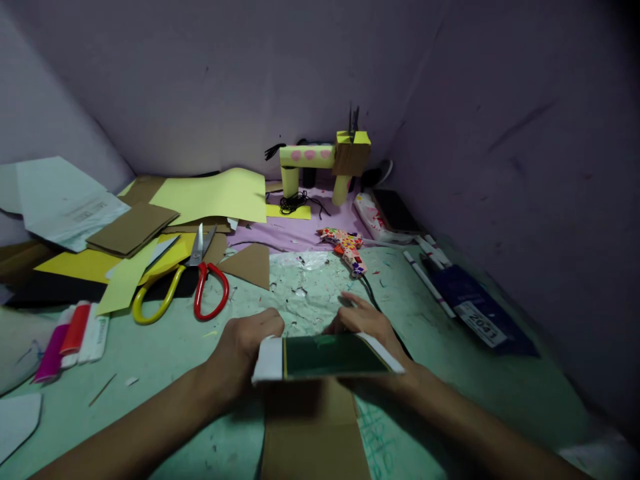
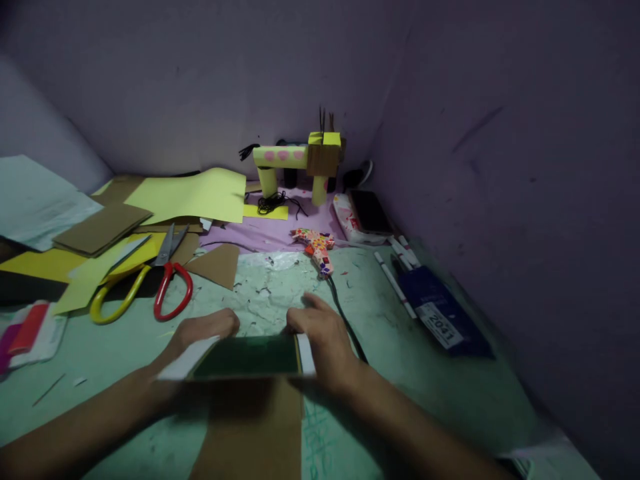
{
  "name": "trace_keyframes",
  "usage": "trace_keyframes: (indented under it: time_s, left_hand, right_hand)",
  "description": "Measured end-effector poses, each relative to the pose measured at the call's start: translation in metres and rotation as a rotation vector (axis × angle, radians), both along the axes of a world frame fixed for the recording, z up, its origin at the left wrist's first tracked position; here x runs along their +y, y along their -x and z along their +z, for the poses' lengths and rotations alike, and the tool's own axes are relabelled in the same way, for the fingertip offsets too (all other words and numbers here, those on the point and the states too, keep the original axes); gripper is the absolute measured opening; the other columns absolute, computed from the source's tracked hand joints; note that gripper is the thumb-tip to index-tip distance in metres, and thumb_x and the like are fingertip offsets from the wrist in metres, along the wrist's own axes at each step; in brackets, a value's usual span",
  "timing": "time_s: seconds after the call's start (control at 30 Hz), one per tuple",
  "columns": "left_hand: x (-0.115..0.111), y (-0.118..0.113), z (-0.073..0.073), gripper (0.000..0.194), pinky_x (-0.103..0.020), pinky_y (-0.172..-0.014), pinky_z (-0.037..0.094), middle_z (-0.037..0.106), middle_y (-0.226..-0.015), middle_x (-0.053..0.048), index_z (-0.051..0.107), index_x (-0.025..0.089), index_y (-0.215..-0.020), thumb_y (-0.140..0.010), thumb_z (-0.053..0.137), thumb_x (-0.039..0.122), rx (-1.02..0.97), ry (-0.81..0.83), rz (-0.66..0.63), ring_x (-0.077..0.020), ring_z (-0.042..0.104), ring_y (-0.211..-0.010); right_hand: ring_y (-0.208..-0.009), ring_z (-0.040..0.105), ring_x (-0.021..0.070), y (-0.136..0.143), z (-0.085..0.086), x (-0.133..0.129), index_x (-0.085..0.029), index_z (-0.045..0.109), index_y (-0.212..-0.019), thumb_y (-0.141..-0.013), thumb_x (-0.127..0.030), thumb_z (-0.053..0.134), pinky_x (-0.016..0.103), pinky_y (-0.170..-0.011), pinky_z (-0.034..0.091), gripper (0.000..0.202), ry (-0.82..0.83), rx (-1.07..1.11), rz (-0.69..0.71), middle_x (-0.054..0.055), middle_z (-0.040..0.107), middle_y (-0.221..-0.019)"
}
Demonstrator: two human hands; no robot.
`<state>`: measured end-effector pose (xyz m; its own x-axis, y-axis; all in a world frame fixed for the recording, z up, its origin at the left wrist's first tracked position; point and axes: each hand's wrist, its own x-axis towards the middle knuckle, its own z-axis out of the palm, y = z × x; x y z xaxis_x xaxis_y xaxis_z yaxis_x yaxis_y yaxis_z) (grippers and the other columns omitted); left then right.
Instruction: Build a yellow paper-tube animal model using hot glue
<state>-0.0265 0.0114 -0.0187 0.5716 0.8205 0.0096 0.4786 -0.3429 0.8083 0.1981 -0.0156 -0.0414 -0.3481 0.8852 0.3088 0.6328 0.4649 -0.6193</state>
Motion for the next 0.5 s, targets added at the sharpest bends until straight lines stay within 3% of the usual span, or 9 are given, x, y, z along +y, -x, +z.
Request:
trace_keyframes:
  time_s: [0.07,0.2,0.27,0.37,0.43,0.5]
  left_hand:
    - [-0.002,0.002,0.001,0.023,-0.027,-0.052,0.023,0.04,-0.062,0.003,0.035,0.02,-0.056,-0.076,0.046,0.017,0.084,-0.173,-0.097,-0.0107,0.038,-0.055]
    - [-0.005,0.003,0.0,0.023,-0.024,-0.05,0.023,0.043,-0.065,0.003,0.036,0.02,-0.06,-0.083,0.04,0.016,0.242,-0.36,-0.187,-0.0093,0.037,-0.054]
    - [-0.003,0.001,0.001,0.023,-0.024,-0.05,0.025,0.043,-0.066,0.003,0.037,0.019,-0.061,-0.083,0.04,0.017,0.27,-0.364,-0.221,-0.0094,0.037,-0.054]
    - [0.001,0.003,0.011,0.016,-0.024,-0.054,0.031,0.046,-0.067,0.003,0.044,0.019,-0.066,-0.082,0.041,0.017,0.293,-0.238,-0.211,-0.0114,0.043,-0.057]
    - [-0.001,0.011,0.023,0.01,-0.026,-0.066,0.04,0.056,-0.081,-0.002,0.053,0.017,-0.083,-0.08,0.044,0.016,0.248,-0.171,-0.146,-0.0162,0.053,-0.073]
    - [-0.012,0.025,0.035,0.029,-0.032,-0.082,0.042,0.06,-0.104,-0.009,0.055,0.017,-0.105,-0.076,0.048,0.015,0.173,-0.157,-0.07,-0.0222,0.055,-0.095]
  right_hand:
    - [-0.071,0.057,0.0163,-0.003,-0.001,0.002,-0.023,0.049,-0.068,-0.07,-0.016,0.056,0.046,-0.096,0.033,0.011,-0.061,-0.067,0.055,-0.003,0.06,-0.069]
    - [-0.073,0.056,0.0171,-0.002,0.007,0.0,-0.023,0.049,-0.068,-0.073,-0.017,0.055,0.049,-0.102,0.027,0.01,-0.111,-0.146,0.096,-0.002,0.061,-0.07]
    - [-0.072,0.055,0.018,0.0,0.013,-0.003,-0.023,0.048,-0.069,-0.072,-0.017,0.055,0.048,-0.101,0.03,0.009,-0.108,-0.159,0.128,-0.001,0.059,-0.068]
    - [-0.066,0.053,0.0171,0.002,0.018,-0.004,-0.023,0.047,-0.069,-0.071,-0.018,0.054,0.044,-0.095,0.036,0.009,-0.085,-0.133,0.152,-0.001,0.054,-0.064]
    - [-0.065,0.053,0.0166,0.001,0.016,-0.003,-0.023,0.046,-0.068,-0.072,-0.019,0.052,0.04,-0.091,0.039,0.009,-0.089,-0.112,0.153,-0.001,0.053,-0.063]
    - [-0.066,0.054,0.0168,0.001,0.012,-0.001,-0.023,0.046,-0.069,-0.073,-0.019,0.051,0.039,-0.089,0.04,0.008,-0.107,-0.093,0.149,-0.001,0.054,-0.063]
